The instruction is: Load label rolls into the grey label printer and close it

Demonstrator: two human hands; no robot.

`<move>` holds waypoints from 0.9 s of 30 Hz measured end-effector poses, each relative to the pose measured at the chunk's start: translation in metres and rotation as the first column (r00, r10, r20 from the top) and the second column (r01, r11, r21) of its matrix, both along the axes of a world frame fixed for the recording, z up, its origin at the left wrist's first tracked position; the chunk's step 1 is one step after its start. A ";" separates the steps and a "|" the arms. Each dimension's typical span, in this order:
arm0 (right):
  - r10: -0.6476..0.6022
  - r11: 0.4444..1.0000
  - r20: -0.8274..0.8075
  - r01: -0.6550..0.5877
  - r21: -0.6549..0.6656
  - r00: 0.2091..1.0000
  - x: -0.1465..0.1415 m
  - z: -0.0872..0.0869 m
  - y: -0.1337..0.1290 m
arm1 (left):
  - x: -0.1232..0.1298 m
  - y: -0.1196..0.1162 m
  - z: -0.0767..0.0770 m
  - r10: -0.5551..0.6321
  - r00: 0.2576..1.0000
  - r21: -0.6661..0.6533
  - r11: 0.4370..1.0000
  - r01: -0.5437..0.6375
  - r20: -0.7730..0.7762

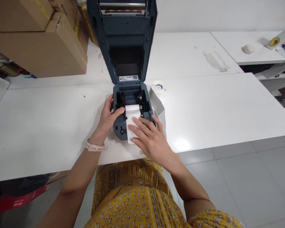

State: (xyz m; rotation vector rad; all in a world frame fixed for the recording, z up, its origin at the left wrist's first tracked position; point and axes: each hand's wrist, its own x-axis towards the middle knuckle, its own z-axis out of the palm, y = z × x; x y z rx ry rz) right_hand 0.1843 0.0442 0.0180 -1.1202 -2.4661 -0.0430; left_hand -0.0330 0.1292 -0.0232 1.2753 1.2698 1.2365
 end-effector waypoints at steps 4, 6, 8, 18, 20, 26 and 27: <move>0.000 1.000 -0.010 0.000 -0.011 1.000 0.001 0.001 0.001 | 0.000 0.000 0.001 0.000 1.000 -0.007 1.000 0.000 -0.001; -0.001 1.000 -0.014 0.001 -0.011 1.000 0.001 0.001 0.002 | -0.001 0.000 0.002 0.003 1.000 -0.011 1.000 -0.003 -0.006; 0.000 1.000 -0.015 0.000 -0.012 1.000 -0.001 0.000 0.001 | -0.001 0.000 0.002 0.000 1.000 -0.008 1.000 0.000 -0.015; 0.091 0.986 -0.380 -0.136 -0.092 0.921 0.028 0.039 0.028 | -0.008 0.006 -0.007 -0.010 0.998 -0.002 1.000 0.010 -0.065; 0.019 0.999 -0.535 -0.001 0.034 0.845 0.028 0.064 0.068 | -0.010 0.006 -0.006 -0.024 0.994 -0.012 1.000 0.023 -0.109; -0.310 0.946 -0.752 0.111 -0.305 0.581 -0.009 0.157 0.206 | 0.002 -0.026 0.029 0.140 0.884 0.347 0.937 0.026 -0.445; -0.327 0.929 -0.761 0.044 -0.366 0.561 -0.015 0.168 0.221 | 0.007 -0.038 0.035 0.067 0.859 0.379 0.913 0.153 -0.508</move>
